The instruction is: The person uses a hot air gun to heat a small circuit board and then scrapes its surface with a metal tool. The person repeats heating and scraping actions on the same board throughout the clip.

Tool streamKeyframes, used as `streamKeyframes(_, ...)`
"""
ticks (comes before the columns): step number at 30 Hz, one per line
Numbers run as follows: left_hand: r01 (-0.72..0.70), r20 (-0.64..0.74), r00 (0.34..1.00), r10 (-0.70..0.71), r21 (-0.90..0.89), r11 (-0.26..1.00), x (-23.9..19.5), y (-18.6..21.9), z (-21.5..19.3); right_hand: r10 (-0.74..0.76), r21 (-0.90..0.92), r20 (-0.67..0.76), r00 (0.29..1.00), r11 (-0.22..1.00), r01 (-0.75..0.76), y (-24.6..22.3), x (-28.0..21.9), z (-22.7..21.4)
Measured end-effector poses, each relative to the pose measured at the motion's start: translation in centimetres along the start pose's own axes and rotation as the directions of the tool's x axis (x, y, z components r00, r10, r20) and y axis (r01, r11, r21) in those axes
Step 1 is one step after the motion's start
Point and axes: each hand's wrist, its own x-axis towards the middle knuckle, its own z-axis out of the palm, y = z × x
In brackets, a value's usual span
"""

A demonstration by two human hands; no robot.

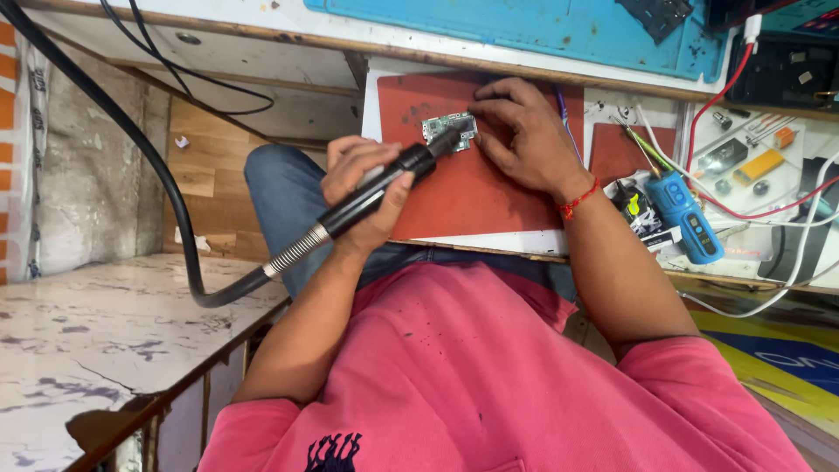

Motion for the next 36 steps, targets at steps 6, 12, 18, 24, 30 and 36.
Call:
streamKeyframes(6, -0.012, 0.038, 0.999, 0.013, -0.028, 1.0, 0.7, -0.2, -0.1, 0.014, 0.017, -0.004, 1.0, 1.0, -0.014, -0.4, 0.3, -0.2)
streamKeyframes(12, -0.009, 0.061, 0.998, 0.011, -0.044, 0.999, 0.3, -0.4, -0.4, 0.003, -0.03, 0.0, 1.0, 1.0, -0.003, -1.1, -0.1, -0.1)
streamKeyframes(18, 0.033, 0.042, 0.999, -0.029, -0.086, 0.996, 0.4, -0.8, -0.3, 0.044, -0.075, 0.044, 0.998, 0.996, -0.041, -1.3, 0.2, -0.2)
streamKeyframes(24, 0.039, 0.049, 0.998, -0.037, -0.057, 0.998, 0.5, -0.9, -0.4, 0.09, -0.112, 0.048, 0.995, 0.99, -0.084, -1.6, 0.4, -0.1)
streamKeyframes(30, 0.03, 0.076, 0.997, -0.026, -0.057, 0.998, 0.5, -0.7, -0.7, 0.088, -0.106, 0.031, 0.996, 0.991, -0.084, -1.9, 0.3, -0.2)
streamKeyframes(36, 0.063, 0.015, 0.998, -0.063, -0.051, 0.997, -0.3, -0.2, -1.2, 0.072, -0.092, 0.03, 0.997, 0.993, -0.069, -1.7, 0.4, -0.3)
